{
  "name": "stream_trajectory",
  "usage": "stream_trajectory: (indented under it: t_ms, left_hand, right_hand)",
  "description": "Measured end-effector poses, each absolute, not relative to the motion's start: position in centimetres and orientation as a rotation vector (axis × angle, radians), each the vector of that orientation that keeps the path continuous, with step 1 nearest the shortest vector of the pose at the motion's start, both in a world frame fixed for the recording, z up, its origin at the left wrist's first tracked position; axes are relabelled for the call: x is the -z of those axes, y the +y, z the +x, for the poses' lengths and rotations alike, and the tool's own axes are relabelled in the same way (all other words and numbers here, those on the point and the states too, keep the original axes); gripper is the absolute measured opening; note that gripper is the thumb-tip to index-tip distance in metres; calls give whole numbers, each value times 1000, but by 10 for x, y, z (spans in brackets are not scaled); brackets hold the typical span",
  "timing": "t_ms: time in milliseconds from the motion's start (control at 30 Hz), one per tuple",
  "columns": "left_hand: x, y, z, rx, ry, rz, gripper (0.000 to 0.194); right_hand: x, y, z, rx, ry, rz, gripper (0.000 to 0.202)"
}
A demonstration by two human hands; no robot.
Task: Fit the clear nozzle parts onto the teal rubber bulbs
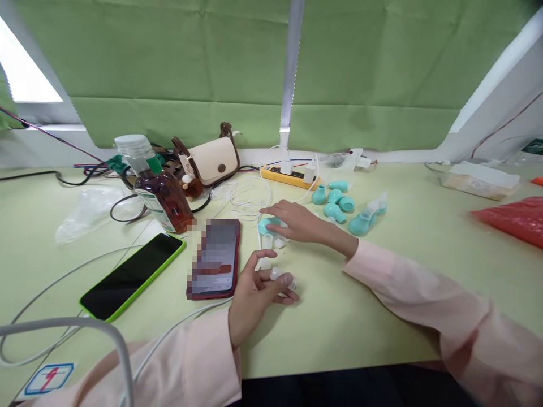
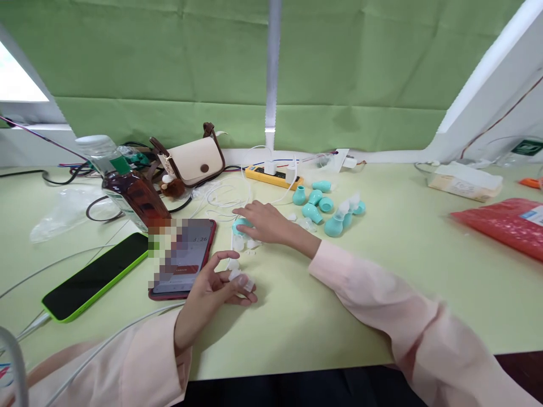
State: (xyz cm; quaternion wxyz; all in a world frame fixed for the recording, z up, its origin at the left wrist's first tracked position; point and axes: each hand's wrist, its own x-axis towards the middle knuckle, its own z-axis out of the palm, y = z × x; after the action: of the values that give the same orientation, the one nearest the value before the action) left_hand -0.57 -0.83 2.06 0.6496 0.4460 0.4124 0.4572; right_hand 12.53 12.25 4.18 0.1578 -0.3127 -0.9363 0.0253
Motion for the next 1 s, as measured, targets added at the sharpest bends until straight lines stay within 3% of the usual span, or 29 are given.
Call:
stream_trajectory:
  t_ms: [200, 367, 433, 667, 867, 1000]
  left_hand:
    - [-20, -9, -6, -1027, 985, 1063, 31]
    - [-21, -15, -4, -990, 936, 1086, 31]
    - [-21, -17, -3, -987, 944, 1110, 34]
    - [-18, -15, -5, -1020, 996, 1161, 38]
    - [-17, -14, -5, -956, 1037, 1257, 34]
    - [-16, -17, -5, -928, 1055, 1424, 31]
  right_hand:
    - [-45, 144, 111, -146, -2875, -799, 39]
    - [-58, 129, 120, -145, -2556, -750, 42]
    - [-66, 112, 128, -369, -2310, -764, 41]
    - [-42, 51, 161, -1704, -1573, -623, 24]
    - [-14, 39, 167, -2041, -1228, -650, 24]
    - [-13, 36, 164, -2070, -1204, -700, 22]
